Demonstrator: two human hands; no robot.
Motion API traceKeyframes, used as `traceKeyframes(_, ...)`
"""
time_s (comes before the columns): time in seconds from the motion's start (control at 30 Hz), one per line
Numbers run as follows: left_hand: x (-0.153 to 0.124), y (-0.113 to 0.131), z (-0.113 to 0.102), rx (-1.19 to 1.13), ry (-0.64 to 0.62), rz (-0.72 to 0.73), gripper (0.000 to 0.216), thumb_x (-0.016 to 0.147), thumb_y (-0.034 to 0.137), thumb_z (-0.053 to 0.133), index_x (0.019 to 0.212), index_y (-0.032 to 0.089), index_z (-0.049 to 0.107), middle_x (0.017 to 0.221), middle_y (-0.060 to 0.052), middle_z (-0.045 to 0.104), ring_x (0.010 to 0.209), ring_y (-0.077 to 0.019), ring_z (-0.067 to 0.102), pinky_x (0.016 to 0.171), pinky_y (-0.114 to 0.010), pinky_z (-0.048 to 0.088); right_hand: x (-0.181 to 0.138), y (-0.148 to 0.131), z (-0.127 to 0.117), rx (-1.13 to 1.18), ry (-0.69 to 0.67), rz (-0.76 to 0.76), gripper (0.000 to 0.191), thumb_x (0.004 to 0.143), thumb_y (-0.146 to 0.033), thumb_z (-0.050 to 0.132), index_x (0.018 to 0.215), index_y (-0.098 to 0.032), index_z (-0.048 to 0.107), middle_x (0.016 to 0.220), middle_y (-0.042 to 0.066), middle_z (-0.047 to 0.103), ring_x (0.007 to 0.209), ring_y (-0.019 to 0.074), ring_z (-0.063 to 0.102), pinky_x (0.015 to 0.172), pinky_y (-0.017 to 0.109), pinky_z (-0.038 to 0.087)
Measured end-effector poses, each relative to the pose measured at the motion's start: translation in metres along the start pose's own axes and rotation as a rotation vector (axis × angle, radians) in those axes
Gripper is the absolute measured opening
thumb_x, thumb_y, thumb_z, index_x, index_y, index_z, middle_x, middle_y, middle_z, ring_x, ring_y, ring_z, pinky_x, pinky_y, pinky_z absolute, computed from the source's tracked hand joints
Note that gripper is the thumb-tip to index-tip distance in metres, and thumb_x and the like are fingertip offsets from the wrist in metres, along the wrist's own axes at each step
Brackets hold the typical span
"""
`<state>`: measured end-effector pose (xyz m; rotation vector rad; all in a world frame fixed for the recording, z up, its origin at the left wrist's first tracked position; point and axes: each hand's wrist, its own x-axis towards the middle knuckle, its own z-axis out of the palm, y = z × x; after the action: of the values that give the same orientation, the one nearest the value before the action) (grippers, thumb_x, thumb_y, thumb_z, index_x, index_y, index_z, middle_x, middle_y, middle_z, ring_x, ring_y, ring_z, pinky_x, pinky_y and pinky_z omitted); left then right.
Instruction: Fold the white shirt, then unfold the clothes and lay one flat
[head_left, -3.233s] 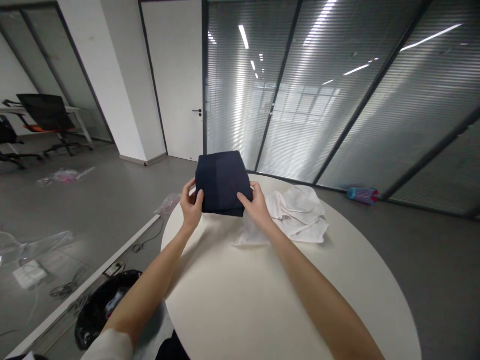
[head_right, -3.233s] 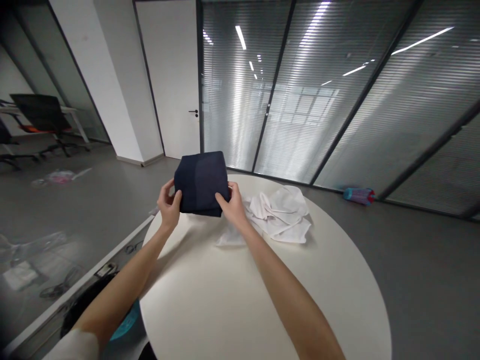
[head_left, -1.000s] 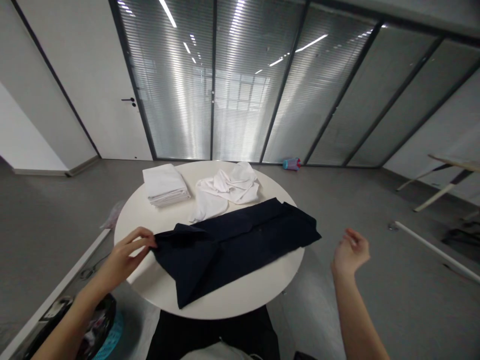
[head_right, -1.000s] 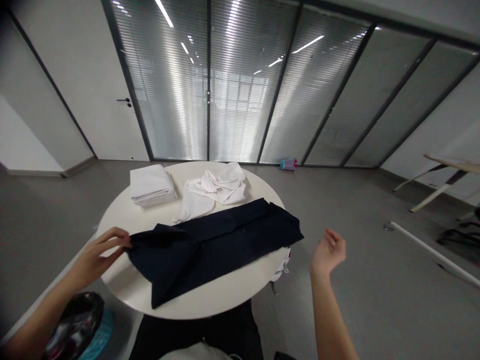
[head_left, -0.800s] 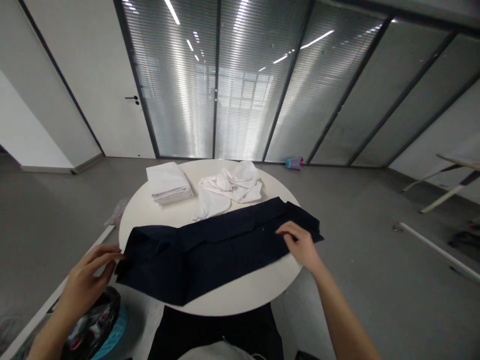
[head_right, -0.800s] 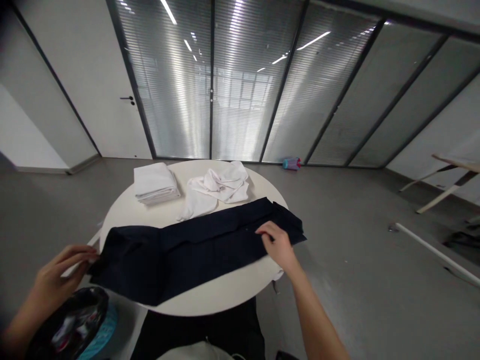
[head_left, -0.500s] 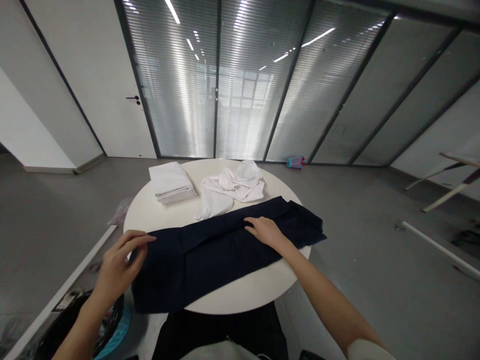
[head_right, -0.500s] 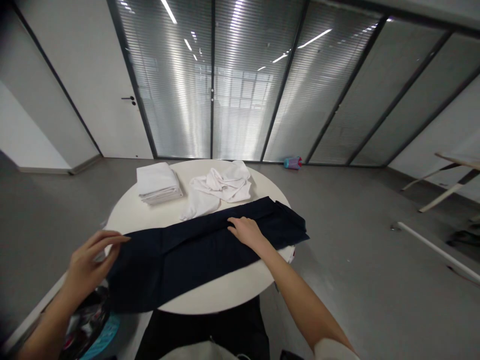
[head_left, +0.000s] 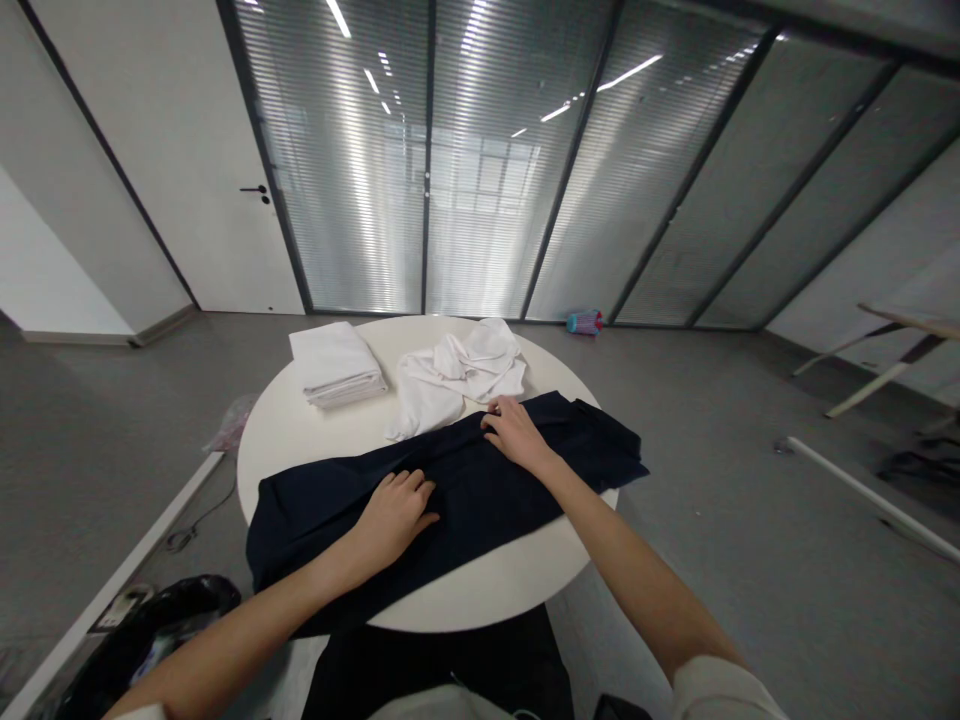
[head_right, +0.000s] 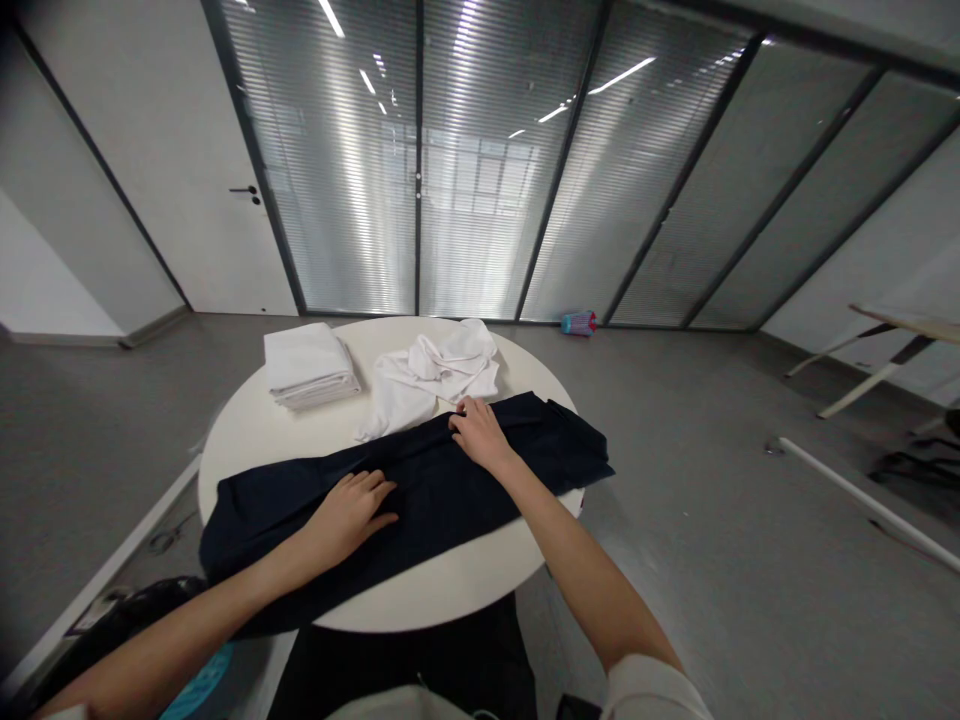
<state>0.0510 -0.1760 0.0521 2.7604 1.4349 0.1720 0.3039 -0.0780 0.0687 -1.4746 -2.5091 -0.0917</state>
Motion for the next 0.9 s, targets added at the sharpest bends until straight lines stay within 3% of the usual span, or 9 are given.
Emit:
traceKeyframes(0.07, -0.003, 0.008, -0.015, -0.037, -0.029, 0.121, 0.011, 0.095, 0.017, 0.059, 0.100, 0.016, 0.069, 0.098, -0.008, 0.068, 0.091, -0.0243, 0.066, 0.082, -0.036, 0.047, 0.004, 0.001, -0.006, -0.084, 0.005, 0.076, 0.011, 0.089, -0.023, 0.068, 0.099, -0.019, 0.073, 0.108, 0.013, 0.062, 0.105, 0.0289, 0.061, 0.093, 0.041, 0.049)
traceKeyframes(0.13, -0.013, 0.020, -0.032, -0.125, -0.074, 0.321, 0.011, 0.096, 0.015, 0.057, 0.096, 0.019, 0.067, 0.095, -0.005, 0.068, 0.088, -0.0211, 0.067, 0.080, -0.033, 0.047, 0.012, 0.001, -0.010, -0.109, 0.066, 0.173, 0.015, 0.095, -0.027, 0.061, 0.105, -0.020, 0.070, 0.105, 0.011, 0.060, 0.096, 0.0259, 0.062, 0.086, 0.038, 0.051)
traceKeyframes(0.23, -0.033, 0.036, -0.051, -0.263, -0.208, 0.624, 0.009, 0.096, 0.026, 0.061, 0.101, 0.021, 0.066, 0.094, -0.004, 0.069, 0.082, -0.0192, 0.068, 0.073, -0.030, 0.047, 0.025, 0.002, -0.010, -0.034, 0.140, 0.302, 0.022, 0.099, -0.028, 0.052, 0.115, -0.021, 0.067, 0.113, 0.012, 0.056, 0.095, 0.0238, 0.063, 0.083, 0.036, 0.052)
traceKeyframes(0.3, -0.042, 0.039, -0.059, -0.326, -0.284, 0.690, 0.018, 0.096, 0.034, 0.061, 0.107, 0.021, 0.067, 0.094, -0.004, 0.070, 0.079, -0.0193, 0.069, 0.068, -0.030, 0.048, 0.027, 0.002, -0.008, 0.096, 0.102, 0.251, 0.028, 0.097, -0.024, 0.056, 0.124, -0.021, 0.063, 0.120, 0.011, 0.052, 0.099, 0.0218, 0.062, 0.089, 0.035, 0.052)
traceKeyframes(0.43, -0.043, 0.018, -0.064, -0.427, -0.242, 0.466, 0.029, 0.103, 0.029, 0.047, 0.127, 0.025, 0.064, 0.104, -0.004, 0.072, 0.088, -0.0183, 0.071, 0.074, -0.027, 0.050, 0.006, -0.004, -0.007, 0.269, 0.024, -0.038, 0.037, 0.088, -0.024, 0.071, 0.125, -0.022, 0.063, 0.127, 0.010, 0.047, 0.111, 0.0212, 0.057, 0.102, 0.036, 0.046)
traceKeyframes(0.53, -0.033, -0.010, -0.057, -0.347, -0.179, 0.257, 0.036, 0.104, 0.024, 0.041, 0.134, 0.025, 0.061, 0.115, -0.007, 0.070, 0.099, -0.0207, 0.070, 0.083, -0.029, 0.051, -0.020, -0.006, -0.012, 0.275, -0.187, -0.188, 0.031, 0.087, -0.037, 0.073, 0.114, -0.022, 0.070, 0.121, 0.009, 0.053, 0.112, 0.0253, 0.055, 0.103, 0.042, 0.045)
traceKeyframes(0.67, -0.024, -0.040, -0.033, -0.139, -0.202, 0.038, 0.050, 0.094, 0.031, 0.061, 0.143, 0.024, 0.055, 0.138, -0.014, 0.060, 0.120, -0.0343, 0.062, 0.095, -0.045, 0.051, -0.042, -0.008, -0.015, 0.254, -0.399, -0.140, 0.041, 0.085, -0.029, 0.075, 0.125, -0.022, 0.067, 0.129, 0.011, 0.055, 0.117, 0.0282, 0.054, 0.103, 0.044, 0.045)
traceKeyframes(0.77, -0.023, -0.058, -0.013, -0.082, -0.228, -0.062, 0.078, 0.082, 0.051, 0.073, 0.150, 0.022, 0.047, 0.157, -0.019, 0.040, 0.142, -0.0465, 0.036, 0.108, -0.061, 0.038, -0.050, -0.018, -0.014, 0.214, -0.376, -0.078, 0.027, 0.088, -0.018, 0.070, 0.115, -0.019, 0.069, 0.126, 0.011, 0.057, 0.114, 0.0254, 0.057, 0.098, 0.038, 0.047)
traceKeyframes(0.9, -0.027, -0.086, -0.004, -0.033, -0.162, -0.275, 0.097, 0.079, 0.072, 0.063, 0.151, 0.011, 0.044, 0.160, -0.025, 0.028, 0.147, -0.0529, 0.018, 0.110, -0.073, 0.025, -0.056, -0.031, -0.022, 0.115, -0.285, -0.029, 0.016, 0.093, -0.012, 0.057, 0.105, -0.019, 0.064, 0.110, 0.008, 0.063, 0.098, 0.0228, 0.063, 0.082, 0.033, 0.050)
